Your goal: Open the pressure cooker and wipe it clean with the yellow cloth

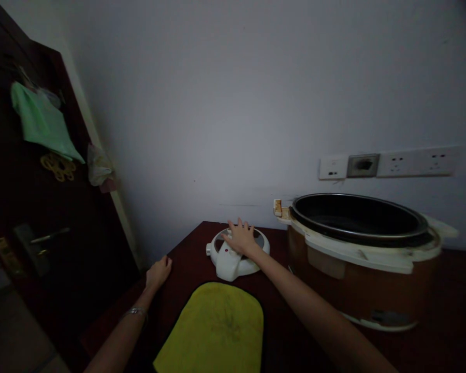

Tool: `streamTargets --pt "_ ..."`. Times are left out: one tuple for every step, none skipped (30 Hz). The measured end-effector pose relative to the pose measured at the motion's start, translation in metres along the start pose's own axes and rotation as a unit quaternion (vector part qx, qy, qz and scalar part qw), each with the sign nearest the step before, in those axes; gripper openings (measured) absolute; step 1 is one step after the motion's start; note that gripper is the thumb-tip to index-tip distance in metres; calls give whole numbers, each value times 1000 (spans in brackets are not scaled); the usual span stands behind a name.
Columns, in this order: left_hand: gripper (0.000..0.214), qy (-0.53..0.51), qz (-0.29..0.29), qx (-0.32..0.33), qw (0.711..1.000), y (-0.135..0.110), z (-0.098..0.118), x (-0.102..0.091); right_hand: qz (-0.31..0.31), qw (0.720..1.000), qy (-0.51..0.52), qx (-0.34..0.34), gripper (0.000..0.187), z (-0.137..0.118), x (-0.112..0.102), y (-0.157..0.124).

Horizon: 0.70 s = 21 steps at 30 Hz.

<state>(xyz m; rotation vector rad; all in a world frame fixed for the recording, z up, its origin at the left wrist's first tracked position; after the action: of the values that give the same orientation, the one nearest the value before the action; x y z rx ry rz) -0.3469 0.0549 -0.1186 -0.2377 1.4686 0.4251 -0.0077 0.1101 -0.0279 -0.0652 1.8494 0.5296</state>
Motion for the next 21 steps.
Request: streamTargets --pt "43 0 -2 1 1000 0 0 0 7 1000 3 -15 66 -4 -7 -11" --pt "44 -1 -4 4 1000 0 1 0 14 999 5 -32 65 -9 -15 -24" --pt "44 -2 -5 6 1000 0 1 -1 24 998 7 -50 63 -14 -24 -37" --pt "45 -3 -7 8 1000 0 2 -1 40 997 12 -63 60 -17 -35 -51" --pt "46 -5 -8 10 1000 0 2 -2 54 995 19 -79 59 -21 -47 -65" --pt "47 -6 -8 12 1000 0 2 -3 65 993 25 -94 58 -25 -59 -79" --pt "47 -8 -9 14 1000 0 3 -3 77 991 34 -108 56 -28 -71 -94" --pt "47 -10 -11 15 1000 0 3 -3 83 987 42 -131 55 -32 -83 -108" --pt "46 -13 -11 16 1000 1 3 -3 89 983 52 -149 52 -35 -95 -122" --pt "46 -19 -12 17 1000 2 2 -3 92 980 61 -167 51 -37 -107 -135" --pt "45 -23 -11 14 1000 3 1 -3 94 976 69 -183 49 -39 -118 -148" --pt "45 -26 -12 15 999 4 0 -3 97 974 71 -193 47 -40 -128 -161" --pt "44 -30 -13 12 999 6 -1 -2 95 973 69 -198 45 -39 -137 -172" --pt "43 -34 -15 11 999 7 -2 -2 91 974 66 -199 42 -38 -145 -182" --pt "43 -37 -19 14 999 9 -3 -1 87 975 60 -197 40 -36 -152 -192" --pt "43 -39 -20 15 999 10 -3 0 82 976 55 -192 38 -32 -158 -200" --pt "42 -38 -19 17 999 12 -3 0 80 978 51 -186 37 -27 -164 -207" --pt "42 -34 -17 16 999 13 -4 0 81 979 49 -179 36 -21 -170 -213" --pt "41 -27 -17 12 999 15 -5 1 85 980 51 -171 35 -13 -177 -218" --pt "39 -20 -17 6 1000 16 -6 1 91 981 55 -162 35 -4 -184 -223" --pt "36 -13 -19 -1 1000 17 -6 1 99 981 63 -152 34 7 -192 -226"
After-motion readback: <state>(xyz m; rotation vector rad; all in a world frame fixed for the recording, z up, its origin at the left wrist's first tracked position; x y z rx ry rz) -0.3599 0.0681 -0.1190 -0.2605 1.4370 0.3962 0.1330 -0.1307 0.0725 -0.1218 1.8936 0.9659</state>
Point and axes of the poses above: each hand's wrist, its own y-axis towards the middle knuckle, its own x-axis out of the palm, z = x × y, the point moved 7 cm from there along y, towards the middle knuckle, and after that the axes turned 5 degrees about -z, right-handed, at the moved point
